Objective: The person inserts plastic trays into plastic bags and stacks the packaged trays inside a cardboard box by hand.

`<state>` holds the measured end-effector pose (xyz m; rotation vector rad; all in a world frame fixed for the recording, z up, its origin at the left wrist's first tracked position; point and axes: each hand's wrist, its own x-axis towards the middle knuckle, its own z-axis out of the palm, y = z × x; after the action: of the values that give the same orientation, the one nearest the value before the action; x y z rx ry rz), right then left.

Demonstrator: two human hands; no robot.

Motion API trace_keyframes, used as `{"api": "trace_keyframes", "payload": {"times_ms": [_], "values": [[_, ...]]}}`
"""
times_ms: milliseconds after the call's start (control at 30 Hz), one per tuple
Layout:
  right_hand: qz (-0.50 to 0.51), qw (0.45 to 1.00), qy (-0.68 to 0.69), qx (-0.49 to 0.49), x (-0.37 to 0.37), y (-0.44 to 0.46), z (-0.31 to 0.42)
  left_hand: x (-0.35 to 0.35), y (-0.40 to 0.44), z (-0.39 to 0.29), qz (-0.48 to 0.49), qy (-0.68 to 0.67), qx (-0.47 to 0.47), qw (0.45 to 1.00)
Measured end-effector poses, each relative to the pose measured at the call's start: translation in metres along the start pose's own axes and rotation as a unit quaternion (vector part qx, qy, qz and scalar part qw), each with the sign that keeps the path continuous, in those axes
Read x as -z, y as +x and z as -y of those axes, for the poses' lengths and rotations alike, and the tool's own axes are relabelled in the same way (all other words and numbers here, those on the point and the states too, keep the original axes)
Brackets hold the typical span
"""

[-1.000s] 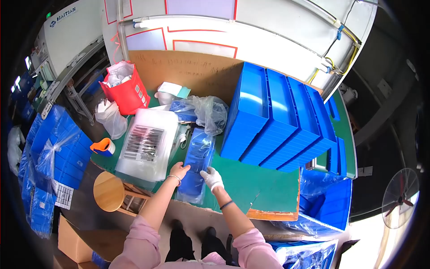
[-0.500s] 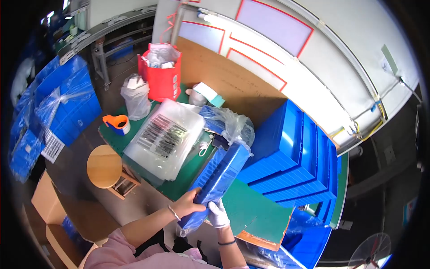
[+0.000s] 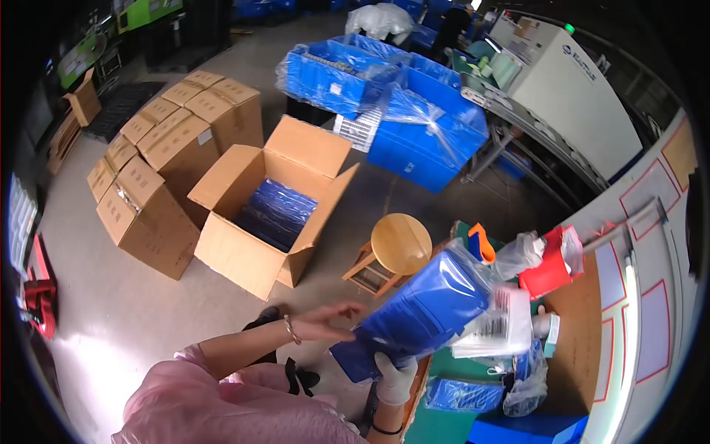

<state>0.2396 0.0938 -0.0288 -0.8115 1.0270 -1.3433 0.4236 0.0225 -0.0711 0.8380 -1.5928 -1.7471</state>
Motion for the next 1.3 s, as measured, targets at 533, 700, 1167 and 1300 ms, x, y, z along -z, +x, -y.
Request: {"api": "trace_keyframes", "payload": {"times_ms": [533, 700, 1167, 1300], "values": [[-0.155, 0.717, -0.659, -0.164, -0.235, 0.331, -0.327, 0.374, -0.155, 0.119, -0.420, -0.123, 0.156, 0.886], [-0.267, 0.658, -0.639, -0.296, -0.196, 0.359, -0.367, 0.427, -0.084, 0.156, -0.255, -0.022, 0.213, 0.943], [-0.259, 0.655, -0.618, -0.350, -0.146, 0.377, -0.459, 0.382, 0.189, 0.320, 0.030, 0.494, -0.132, 0.859], [-0.176, 0.691, -0.593, -0.374, -0.176, 0.364, -0.420, 0.373, 0.219, 0.345, 0.105, 0.567, -0.085, 0.813]]}}
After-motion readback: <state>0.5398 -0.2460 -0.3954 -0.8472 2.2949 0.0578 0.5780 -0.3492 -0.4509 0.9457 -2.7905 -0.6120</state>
